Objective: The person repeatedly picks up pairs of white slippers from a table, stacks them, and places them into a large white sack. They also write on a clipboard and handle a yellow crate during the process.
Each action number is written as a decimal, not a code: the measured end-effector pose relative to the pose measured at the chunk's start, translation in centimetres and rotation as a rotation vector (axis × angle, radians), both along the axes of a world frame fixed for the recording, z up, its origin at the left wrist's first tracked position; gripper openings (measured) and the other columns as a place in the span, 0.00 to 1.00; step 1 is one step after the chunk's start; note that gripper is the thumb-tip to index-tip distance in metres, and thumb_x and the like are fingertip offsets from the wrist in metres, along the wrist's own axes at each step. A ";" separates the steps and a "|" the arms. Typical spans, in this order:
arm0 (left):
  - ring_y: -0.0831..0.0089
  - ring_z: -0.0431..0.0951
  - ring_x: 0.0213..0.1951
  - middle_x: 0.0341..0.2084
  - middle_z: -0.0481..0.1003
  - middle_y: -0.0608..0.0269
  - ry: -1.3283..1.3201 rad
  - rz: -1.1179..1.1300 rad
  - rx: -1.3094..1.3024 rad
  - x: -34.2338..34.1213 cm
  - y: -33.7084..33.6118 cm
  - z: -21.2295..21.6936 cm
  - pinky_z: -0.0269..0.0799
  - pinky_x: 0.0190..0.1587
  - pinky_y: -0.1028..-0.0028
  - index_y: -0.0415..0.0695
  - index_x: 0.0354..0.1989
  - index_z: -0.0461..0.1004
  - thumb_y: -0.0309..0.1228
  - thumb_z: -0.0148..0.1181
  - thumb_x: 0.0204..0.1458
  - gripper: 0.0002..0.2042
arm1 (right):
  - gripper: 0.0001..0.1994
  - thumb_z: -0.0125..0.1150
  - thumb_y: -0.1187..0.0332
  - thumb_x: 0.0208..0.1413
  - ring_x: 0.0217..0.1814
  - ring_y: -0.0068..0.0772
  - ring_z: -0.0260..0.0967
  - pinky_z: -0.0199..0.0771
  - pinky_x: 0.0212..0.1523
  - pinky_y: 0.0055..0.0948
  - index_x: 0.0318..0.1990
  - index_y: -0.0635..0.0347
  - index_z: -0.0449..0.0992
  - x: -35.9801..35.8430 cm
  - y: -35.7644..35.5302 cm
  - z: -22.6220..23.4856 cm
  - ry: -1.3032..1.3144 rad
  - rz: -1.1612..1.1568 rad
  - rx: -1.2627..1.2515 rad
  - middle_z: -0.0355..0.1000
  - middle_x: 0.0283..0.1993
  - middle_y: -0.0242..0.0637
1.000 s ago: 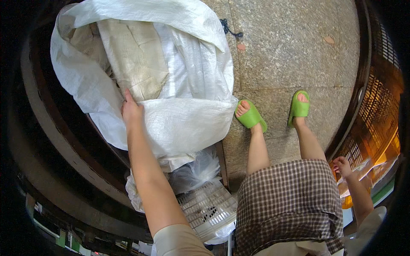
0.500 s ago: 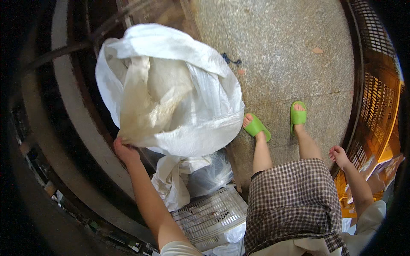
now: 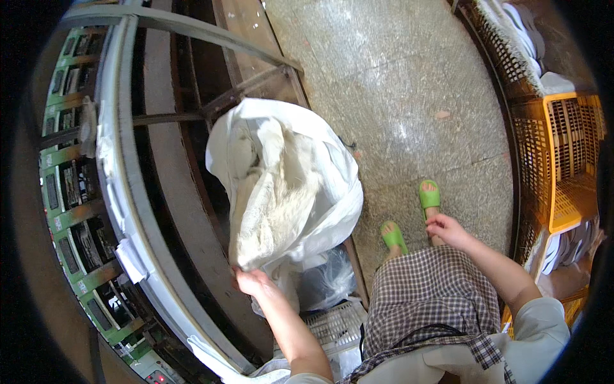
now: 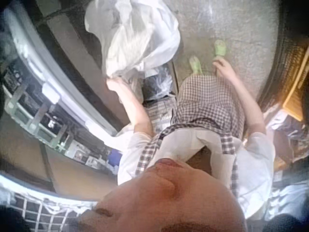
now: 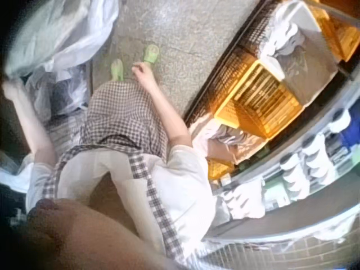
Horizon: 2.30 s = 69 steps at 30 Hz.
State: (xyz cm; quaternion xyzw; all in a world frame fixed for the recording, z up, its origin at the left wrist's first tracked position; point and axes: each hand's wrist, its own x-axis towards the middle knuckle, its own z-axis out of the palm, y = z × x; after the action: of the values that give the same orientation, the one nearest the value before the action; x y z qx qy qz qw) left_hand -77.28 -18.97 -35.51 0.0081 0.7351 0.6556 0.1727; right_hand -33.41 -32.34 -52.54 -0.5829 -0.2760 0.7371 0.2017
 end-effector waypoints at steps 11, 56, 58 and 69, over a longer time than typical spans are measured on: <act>0.64 0.66 0.51 0.52 0.62 0.55 -0.415 -0.691 -0.014 13.8 -17.8 3.5 0.63 0.54 0.64 0.43 0.54 0.57 0.29 0.47 0.56 0.18 | 0.26 0.46 0.51 0.59 0.52 0.32 0.64 0.66 0.50 0.30 0.58 0.61 0.60 -9.3 -4.3 7.8 0.218 -0.355 -0.440 0.66 0.50 0.41; 0.61 0.61 0.57 0.56 0.58 0.55 -0.995 -2.039 -0.683 34.1 -37.8 3.4 0.59 0.56 0.65 0.45 0.64 0.44 0.24 0.58 0.47 0.36 | 0.21 0.62 0.53 0.43 0.44 0.49 0.61 0.60 0.47 0.44 0.33 0.64 0.72 4.7 -35.6 24.6 -0.367 0.035 0.971 0.66 0.39 0.48; 0.64 0.71 0.46 0.45 0.69 0.53 -0.996 -1.965 -0.544 35.4 -40.7 4.8 0.69 0.47 0.68 0.37 0.53 0.60 0.25 0.52 0.52 0.19 | 0.25 0.58 0.48 0.48 0.49 0.48 0.61 0.59 0.52 0.43 0.36 0.66 0.71 3.9 -39.4 23.9 -0.288 -0.069 0.772 0.66 0.43 0.47; 0.83 0.68 0.24 0.26 0.70 0.66 -0.610 -2.735 -0.857 36.8 -57.1 6.9 0.66 0.26 0.80 0.37 0.45 0.67 0.18 0.44 0.47 0.15 | 0.24 0.41 0.53 0.61 0.56 0.31 0.63 0.63 0.56 0.31 0.60 0.57 0.60 0.5 -64.7 22.1 0.585 -1.599 -0.266 0.64 0.57 0.37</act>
State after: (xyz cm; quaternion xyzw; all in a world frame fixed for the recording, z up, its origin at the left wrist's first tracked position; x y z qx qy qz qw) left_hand -40.50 -76.09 -28.64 0.4971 0.2250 -0.3032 0.7812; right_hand -32.87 -97.04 -30.45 -0.4075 0.3692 0.5205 0.6533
